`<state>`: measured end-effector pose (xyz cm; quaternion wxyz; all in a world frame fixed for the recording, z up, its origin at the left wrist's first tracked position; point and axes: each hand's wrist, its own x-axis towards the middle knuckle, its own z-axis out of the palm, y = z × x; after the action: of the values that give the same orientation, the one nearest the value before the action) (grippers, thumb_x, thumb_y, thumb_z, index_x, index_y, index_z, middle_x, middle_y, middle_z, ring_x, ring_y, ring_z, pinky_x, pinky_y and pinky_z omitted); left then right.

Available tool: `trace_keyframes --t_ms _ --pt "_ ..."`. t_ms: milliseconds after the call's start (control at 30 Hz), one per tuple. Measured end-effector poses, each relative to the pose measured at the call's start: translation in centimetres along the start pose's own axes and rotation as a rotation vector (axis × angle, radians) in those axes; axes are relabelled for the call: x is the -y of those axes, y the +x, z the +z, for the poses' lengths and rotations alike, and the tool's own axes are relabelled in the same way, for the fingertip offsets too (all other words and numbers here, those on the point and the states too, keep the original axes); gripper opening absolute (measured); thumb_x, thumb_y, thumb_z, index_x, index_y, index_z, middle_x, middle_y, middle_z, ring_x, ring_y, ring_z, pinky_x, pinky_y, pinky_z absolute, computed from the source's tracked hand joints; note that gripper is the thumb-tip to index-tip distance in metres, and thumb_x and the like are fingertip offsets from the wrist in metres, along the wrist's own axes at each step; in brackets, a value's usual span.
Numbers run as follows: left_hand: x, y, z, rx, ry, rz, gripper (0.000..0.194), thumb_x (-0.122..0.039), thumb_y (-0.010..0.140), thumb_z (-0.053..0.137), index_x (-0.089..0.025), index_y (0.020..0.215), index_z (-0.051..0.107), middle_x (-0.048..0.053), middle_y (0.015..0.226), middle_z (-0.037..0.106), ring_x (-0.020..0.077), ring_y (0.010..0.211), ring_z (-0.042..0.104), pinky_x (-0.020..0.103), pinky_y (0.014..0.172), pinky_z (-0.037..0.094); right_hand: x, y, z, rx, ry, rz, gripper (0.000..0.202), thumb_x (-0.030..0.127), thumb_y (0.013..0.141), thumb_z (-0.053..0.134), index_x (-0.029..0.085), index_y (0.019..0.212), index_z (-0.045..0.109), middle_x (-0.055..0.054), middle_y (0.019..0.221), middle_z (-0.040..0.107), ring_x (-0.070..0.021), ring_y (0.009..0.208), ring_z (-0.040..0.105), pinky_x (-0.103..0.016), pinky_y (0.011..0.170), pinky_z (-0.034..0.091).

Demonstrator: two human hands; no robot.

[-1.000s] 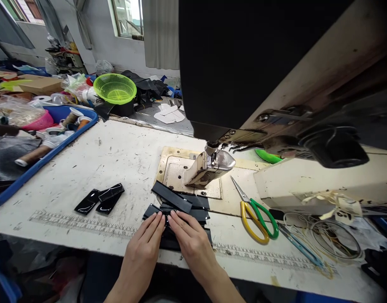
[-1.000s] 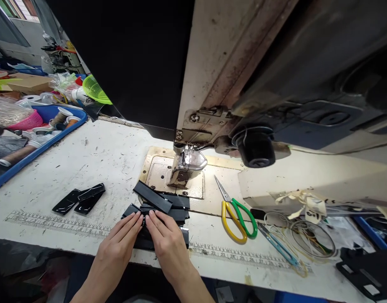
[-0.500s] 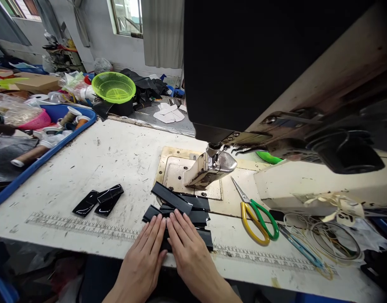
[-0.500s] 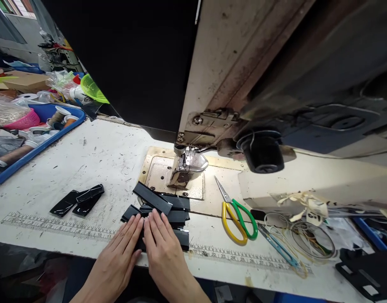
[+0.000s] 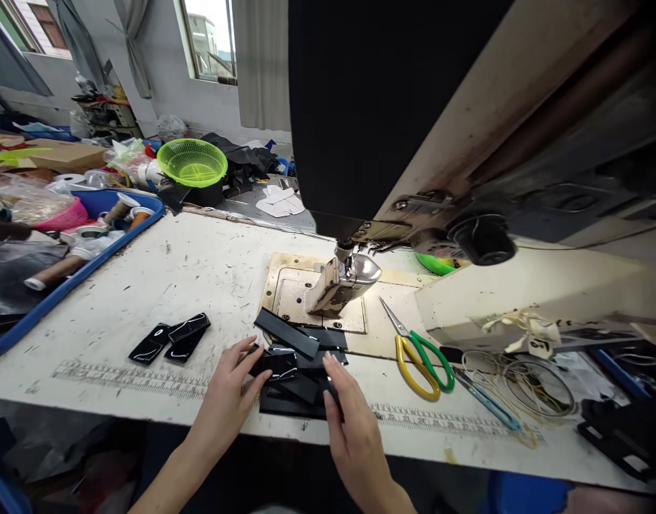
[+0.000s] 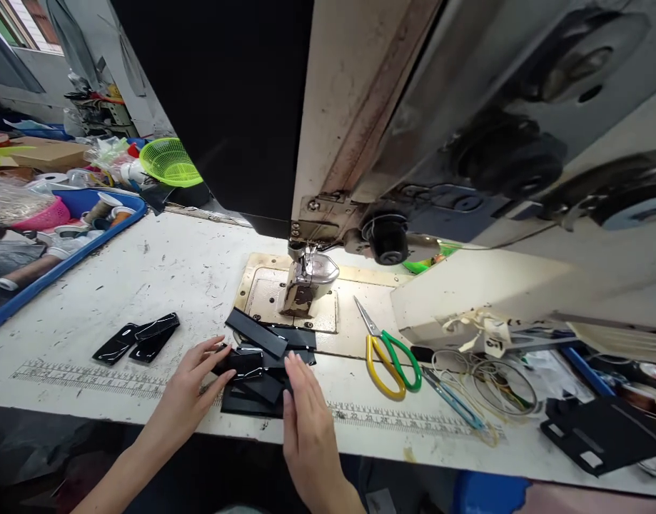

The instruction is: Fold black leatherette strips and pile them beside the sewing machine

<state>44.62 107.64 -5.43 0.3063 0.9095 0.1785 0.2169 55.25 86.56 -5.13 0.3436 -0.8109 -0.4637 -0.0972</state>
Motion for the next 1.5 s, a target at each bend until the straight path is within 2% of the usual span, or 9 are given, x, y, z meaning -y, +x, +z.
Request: trace_keyframes --t_ms 200,333,467,533,600,733,1033,1333,1500 --pt "-1.4 0.0 -0.2 0.032 -0.058 -0.11 0.025 -0.045 0.097 0.052 -0.025 0.103 0.066 0.006 0.105 0.072 0.0264 0.102 0.067 0.045 0.092 0.056 0.4 -1.6 1.0 0.02 -0.065 -0.223 0.047 0.0 0.095 0.047 0.015 0.139 0.057 -0.008 0.133 0.068 -0.0252 0.13 0.06 -0.048 0.107 0.056" --pt "-0.1 -0.3 -4.6 0.004 -0.061 -0.212 0.034 -0.055 0.098 0.046 -0.025 0.105 0.061 0.003 0.09 0.071 0.0222 0.086 0.071 0.034 0.077 0.059 0.6 -1.9 1.9 -0.016 -0.04 -0.218 0.04 0.003 0.096 0.05 0.015 0.132 0.062 -0.008 0.128 0.07 -0.0233 0.123 0.065 -0.043 0.103 0.059" --pt "2.6 -0.3 -8.7 -0.341 0.28 -0.242 0.061 -0.067 0.091 0.05 -0.022 0.131 0.058 0.016 0.132 0.06 0.0438 0.126 0.055 0.066 0.103 0.043 0.4 -1.8 1.6 -0.051 -0.026 -0.158 0.034 0.008 0.099 0.051 0.02 0.129 0.062 -0.007 0.122 0.072 -0.0226 0.118 0.066 -0.045 0.102 0.059" --pt "3.0 0.1 -8.0 -0.315 0.34 -0.052 0.055 -0.056 0.097 0.049 -0.024 0.142 0.052 0.015 0.146 0.052 0.041 0.134 0.048 0.064 0.107 0.042 0.5 -1.4 1.4 -0.069 -0.045 -0.09 0.034 0.012 0.099 0.054 0.02 0.132 0.06 -0.01 0.12 0.071 -0.0255 0.113 0.066 -0.052 0.101 0.056" --pt "2.6 0.6 -5.7 -0.092 0.238 0.148 0.042 -0.042 0.102 0.045 -0.03 0.142 0.052 0.009 0.141 0.059 0.0294 0.128 0.057 0.049 0.104 0.051 0.6 -0.9 1.2 -0.078 -0.066 -0.028 0.035 0.017 0.1 0.056 0.019 0.135 0.058 -0.011 0.116 0.071 -0.027 0.105 0.066 -0.053 0.095 0.056" --pt "1.5 1.1 -1.3 0.054 0.158 0.22 0.032 -0.035 0.102 0.043 -0.028 0.127 0.062 0.006 0.125 0.068 0.0238 0.116 0.065 0.045 0.102 0.053 0.6 -0.2 1.1 -0.09 -0.103 0.054 0.027 0.027 0.102 0.055 0.021 0.127 0.063 -0.009 0.102 0.069 -0.026 0.09 0.063 -0.048 0.081 0.054" --pt "-0.7 -0.2 -1.6 0.04 -0.006 0.032 0.021 -0.035 0.101 0.044 -0.024 0.099 0.062 0.005 0.097 0.069 0.0202 0.085 0.068 0.03 0.07 0.057 1.9 0.2 1.4 -0.113 -0.024 0.124 0.014 0.013 0.099 0.051 0.023 0.098 0.06 -0.002 0.089 0.067 -0.0196 0.084 0.062 -0.042 0.093 0.048" --pt "-1.5 -0.6 -0.9 -0.071 -0.025 -0.124 0.031 -0.042 0.098 0.053 -0.023 0.121 0.061 0.001 0.086 0.071 0.0167 0.068 0.07 0.024 0.054 0.055 1.9 2.9 2.9 -0.145 -0.014 0.244 0.045 0.017 0.102 0.041 0.023 0.146 0.047 -0.006 0.095 0.069 -0.0213 0.079 0.065 -0.035 0.073 0.056" --pt "-2.1 -1.3 1.1 -0.272 0.089 -0.098 0.033 -0.036 0.099 0.056 -0.019 0.127 0.054 0.005 0.091 0.071 0.017 0.069 0.069 0.029 0.063 0.059 1.7 2.7 4.3 -0.256 -0.019 0.215 0.039 0.02 0.101 0.051 0.017 0.139 0.052 -0.007 0.088 0.07 -0.0226 0.08 0.067 -0.035 0.07 0.058"
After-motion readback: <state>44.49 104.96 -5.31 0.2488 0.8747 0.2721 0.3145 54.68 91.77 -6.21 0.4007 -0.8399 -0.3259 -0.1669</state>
